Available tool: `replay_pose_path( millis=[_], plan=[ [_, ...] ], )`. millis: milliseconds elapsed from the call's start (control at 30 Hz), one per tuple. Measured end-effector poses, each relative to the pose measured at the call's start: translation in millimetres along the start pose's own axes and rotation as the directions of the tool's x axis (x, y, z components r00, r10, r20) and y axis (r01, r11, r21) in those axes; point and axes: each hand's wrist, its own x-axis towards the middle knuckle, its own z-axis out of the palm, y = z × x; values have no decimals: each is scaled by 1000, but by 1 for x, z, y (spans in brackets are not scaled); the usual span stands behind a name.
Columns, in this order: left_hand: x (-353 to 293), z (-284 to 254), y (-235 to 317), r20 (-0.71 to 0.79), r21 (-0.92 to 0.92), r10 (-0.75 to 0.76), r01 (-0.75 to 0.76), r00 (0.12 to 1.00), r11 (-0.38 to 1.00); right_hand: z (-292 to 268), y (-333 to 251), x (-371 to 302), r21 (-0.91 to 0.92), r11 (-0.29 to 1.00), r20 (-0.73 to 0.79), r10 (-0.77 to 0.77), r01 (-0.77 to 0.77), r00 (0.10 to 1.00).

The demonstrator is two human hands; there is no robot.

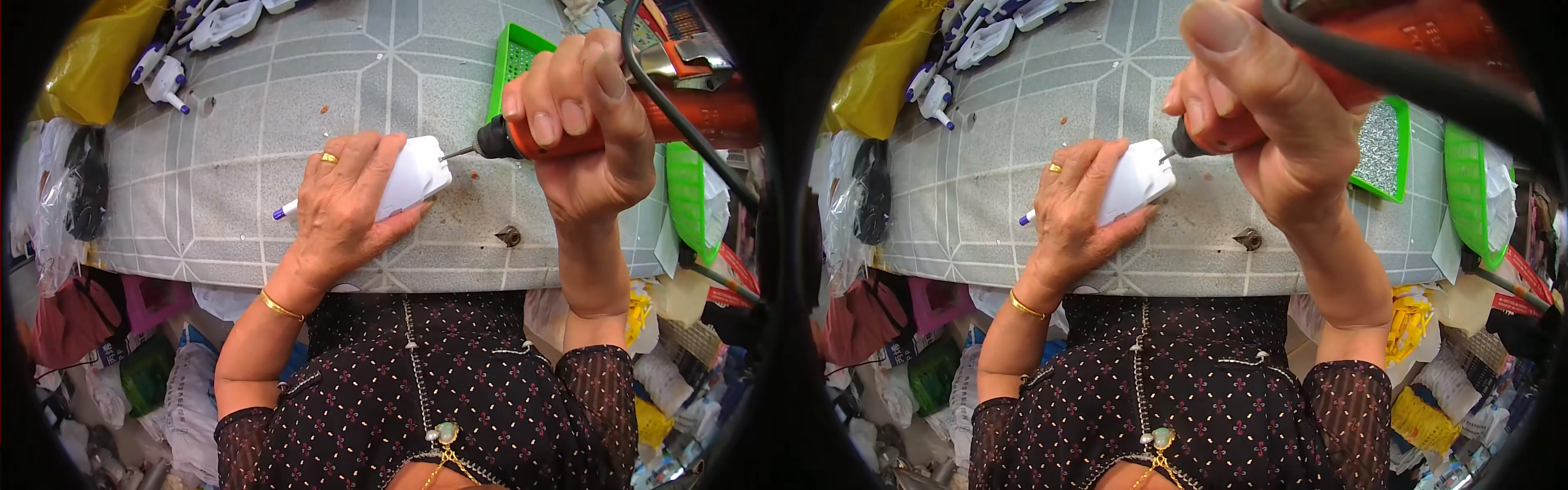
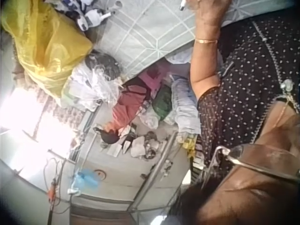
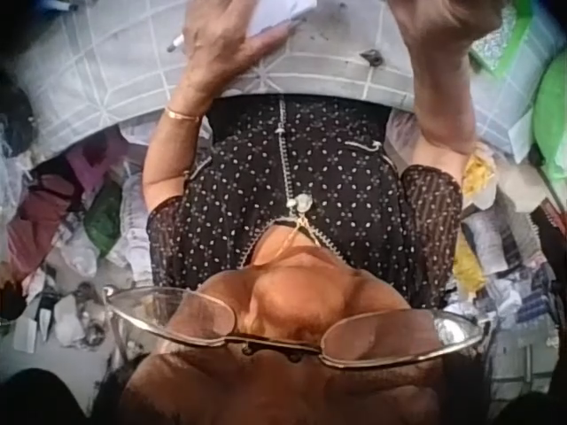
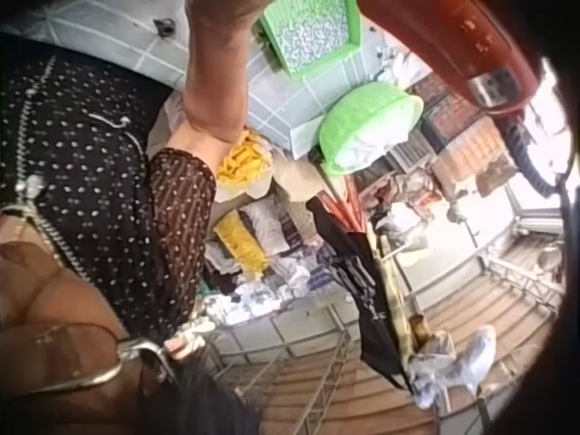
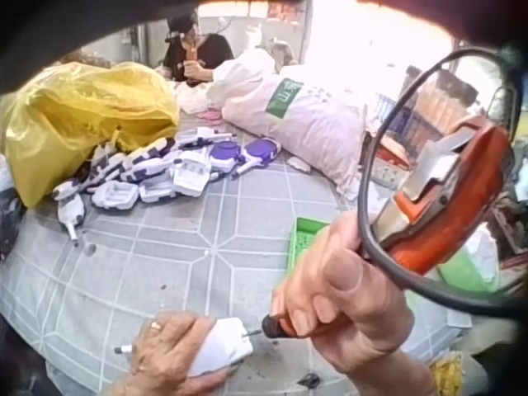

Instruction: The person assembles toy walkie-talkies by fitting covers onto the device bodies and fastening them with an electric screwdriver.

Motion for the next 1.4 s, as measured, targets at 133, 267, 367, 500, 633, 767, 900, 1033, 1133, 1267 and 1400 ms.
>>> replay_pose_path(
  millis=[133, 267, 367, 500, 633, 767, 900, 1033, 1133, 1267, 1400],
  plan=[
    [1, 0, -1, 0, 5, 10, -10, 1000, 1000, 0, 4, -2, -24, 1000, -18, -2, 1, 1000],
    [1, 0, -1, -4, 8, 14, -14, 1000, 1000, 0, 7, -3, -13, 1000, -31, 0, 0, 1000],
    [1, -2, 1, 20, 9, -14, 14, 1000, 1000, 2, 7, -4, 1, 1000, -53, 23, -23, 998],
    [1, -2, 2, 21, 7, -12, 12, 1000, 1000, 0, 11, -6, -1, 1000, -40, 5, -5, 999],
    [1, -1, 1, 19, 15, -12, 12, 1000, 1000, 2, 11, -10, -11, 1000, -58, -1, 0, 998],
    [0, -1, 0, 24, 28, -4, 3, 1000, 1000, 5, 12, -12, -34, 999, -26, -20, 19, 999],
    [2, -2, 2, 41, 55, 6, -8, 999, 998, 14, 10, -16, -76, 997, -23, -27, 25, 999],
    [2, -2, 2, 45, 62, 9, -12, 999, 998, 15, 12, -17, -113, 994, -37, -3, -1, 999],
    [3, -2, 3, 54, 69, 27, -30, 998, 997, 12, 16, -18, -79, 996, -47, -35, 31, 998],
    [2, -1, 0, 76, 122, 76, -85, 994, 989, 22, 16, -12, -86, 996, -121, 19, -29, 993],
    [3, 0, -3, 88, 119, 70, -80, 994, 990, 22, 23, 1, -110, 993, -53, 42, -48, 998]
  ],
)
